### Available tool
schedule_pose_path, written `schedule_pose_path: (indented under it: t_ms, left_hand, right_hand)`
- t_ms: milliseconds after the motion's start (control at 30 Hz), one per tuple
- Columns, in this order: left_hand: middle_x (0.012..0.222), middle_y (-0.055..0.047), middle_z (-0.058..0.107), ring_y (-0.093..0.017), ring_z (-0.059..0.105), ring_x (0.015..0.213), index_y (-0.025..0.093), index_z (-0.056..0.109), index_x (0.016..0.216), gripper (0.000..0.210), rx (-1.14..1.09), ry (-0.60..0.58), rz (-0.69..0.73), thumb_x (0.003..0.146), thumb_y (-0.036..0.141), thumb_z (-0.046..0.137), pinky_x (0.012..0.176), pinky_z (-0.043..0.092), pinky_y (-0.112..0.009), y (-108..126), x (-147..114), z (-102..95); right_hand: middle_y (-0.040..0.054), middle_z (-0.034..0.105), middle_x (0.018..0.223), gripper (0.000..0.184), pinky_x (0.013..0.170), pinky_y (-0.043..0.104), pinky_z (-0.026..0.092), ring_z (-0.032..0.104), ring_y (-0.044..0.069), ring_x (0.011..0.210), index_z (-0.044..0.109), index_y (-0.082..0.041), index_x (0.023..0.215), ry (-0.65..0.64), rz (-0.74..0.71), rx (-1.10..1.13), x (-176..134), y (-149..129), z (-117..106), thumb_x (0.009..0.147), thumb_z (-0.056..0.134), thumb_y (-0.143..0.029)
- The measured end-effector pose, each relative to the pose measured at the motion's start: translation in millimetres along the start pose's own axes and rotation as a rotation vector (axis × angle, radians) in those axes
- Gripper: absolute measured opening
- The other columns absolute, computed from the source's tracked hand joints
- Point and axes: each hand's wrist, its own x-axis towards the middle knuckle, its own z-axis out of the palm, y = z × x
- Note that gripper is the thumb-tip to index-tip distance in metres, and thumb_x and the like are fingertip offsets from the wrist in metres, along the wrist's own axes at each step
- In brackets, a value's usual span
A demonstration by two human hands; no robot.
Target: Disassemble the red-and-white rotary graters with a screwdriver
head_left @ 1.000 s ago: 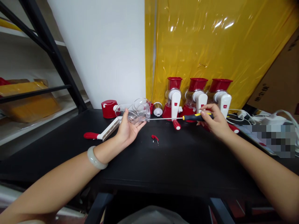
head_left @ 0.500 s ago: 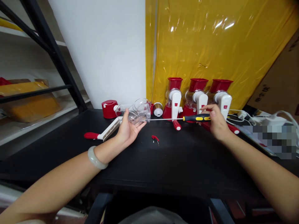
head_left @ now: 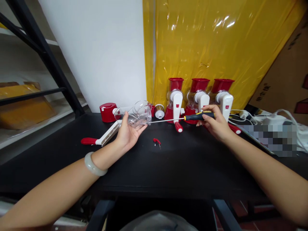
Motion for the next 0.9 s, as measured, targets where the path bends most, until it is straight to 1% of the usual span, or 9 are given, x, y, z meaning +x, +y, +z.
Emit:
schedule_pose_path:
  t_ms: [133,233,333,433,533,600,700,833,900]
  left_hand:
    - [0.127,-0.015,0.064,-0.028,0.06,0.12,0.021,0.047,0.139,0.054,0.002,0.013,0.001,0.095,0.051,0.049,0.102,0.048,-0.046,0.1,-0.5,1.3]
    - [0.125,-0.015,0.064,-0.028,0.06,0.12,0.019,0.05,0.136,0.052,0.011,0.01,0.001,0.095,0.051,0.048,0.102,0.048,-0.045,0.1,-0.2,1.4]
    - [0.126,-0.015,0.064,-0.028,0.059,0.121,0.02,0.049,0.136,0.052,0.009,0.017,0.003,0.095,0.051,0.048,0.103,0.048,-0.045,0.0,0.5,1.0]
    - [0.127,-0.015,0.063,-0.029,0.058,0.122,0.02,0.049,0.137,0.052,0.01,0.019,0.003,0.095,0.051,0.048,0.103,0.047,-0.046,-0.1,0.8,0.9]
    - [0.126,-0.016,0.064,-0.029,0.058,0.122,0.018,0.05,0.135,0.051,0.016,0.011,0.01,0.095,0.05,0.048,0.103,0.047,-0.046,0.0,0.5,2.0]
    - [0.125,-0.016,0.064,-0.029,0.058,0.122,0.018,0.052,0.134,0.051,0.016,0.016,0.014,0.095,0.05,0.048,0.103,0.047,-0.046,0.3,0.1,2.9]
    - [0.125,-0.016,0.064,-0.029,0.059,0.121,0.018,0.052,0.134,0.051,0.018,0.028,0.006,0.095,0.051,0.048,0.102,0.048,-0.046,0.6,-0.1,3.2]
    - [0.125,-0.016,0.064,-0.028,0.06,0.12,0.019,0.051,0.134,0.051,0.011,0.009,0.002,0.095,0.051,0.048,0.101,0.049,-0.044,0.5,0.8,1.6]
    - [0.125,-0.016,0.064,-0.028,0.06,0.119,0.018,0.051,0.135,0.052,0.01,0.011,0.004,0.095,0.052,0.048,0.1,0.05,-0.044,0.3,1.3,1.1]
  right_hand:
    - [0.0007,0.058,0.093,0.027,0.062,0.038,0.056,0.064,0.017,0.064,0.049,-0.029,0.104,-0.01,-0.017,0.004,0.6,1.3,-1.7,0.086,0.059,-0.047]
    - [0.0004,0.057,0.075,0.032,0.058,0.036,0.053,0.061,0.019,0.06,0.05,-0.028,0.102,-0.025,-0.052,-0.043,-0.5,-4.9,-0.2,0.091,0.047,-0.058]
    - [-0.0024,0.051,0.057,0.032,0.045,0.032,0.042,0.051,0.017,0.047,0.051,-0.028,0.096,-0.037,-0.057,-0.103,-2.1,-10.8,1.8,0.093,0.044,-0.059]
    - [-0.0043,0.047,0.051,0.028,0.04,0.029,0.033,0.045,0.015,0.04,0.051,-0.028,0.093,-0.04,-0.024,-0.151,-3.2,-12.7,1.8,0.093,0.048,-0.055]
    - [-0.0045,0.05,0.057,0.021,0.043,0.028,0.038,0.051,0.015,0.046,0.051,-0.028,0.098,-0.035,-0.017,-0.137,-3.3,-10.4,-0.4,0.091,0.055,-0.047]
    - [-0.0025,0.056,0.072,0.02,0.048,0.03,0.045,0.056,0.015,0.052,0.05,-0.028,0.102,-0.031,-0.035,-0.092,-2.6,-7.0,-2.1,0.088,0.059,-0.04]
    - [0.0002,0.059,0.089,0.023,0.055,0.033,0.051,0.059,0.015,0.058,0.05,-0.029,0.105,-0.031,-0.066,-0.064,-1.0,-1.5,-3.9,0.084,0.059,-0.035]
    - [0.0017,0.06,0.087,0.023,0.056,0.034,0.053,0.061,0.018,0.064,0.051,-0.028,0.105,-0.017,-0.094,-0.11,-0.5,-0.7,-4.1,0.086,0.056,-0.041]
    - [0.0015,0.06,0.079,0.024,0.054,0.034,0.052,0.061,0.018,0.061,0.052,-0.027,0.103,-0.024,-0.093,-0.125,-1.8,-4.1,-3.3,0.091,0.05,-0.048]
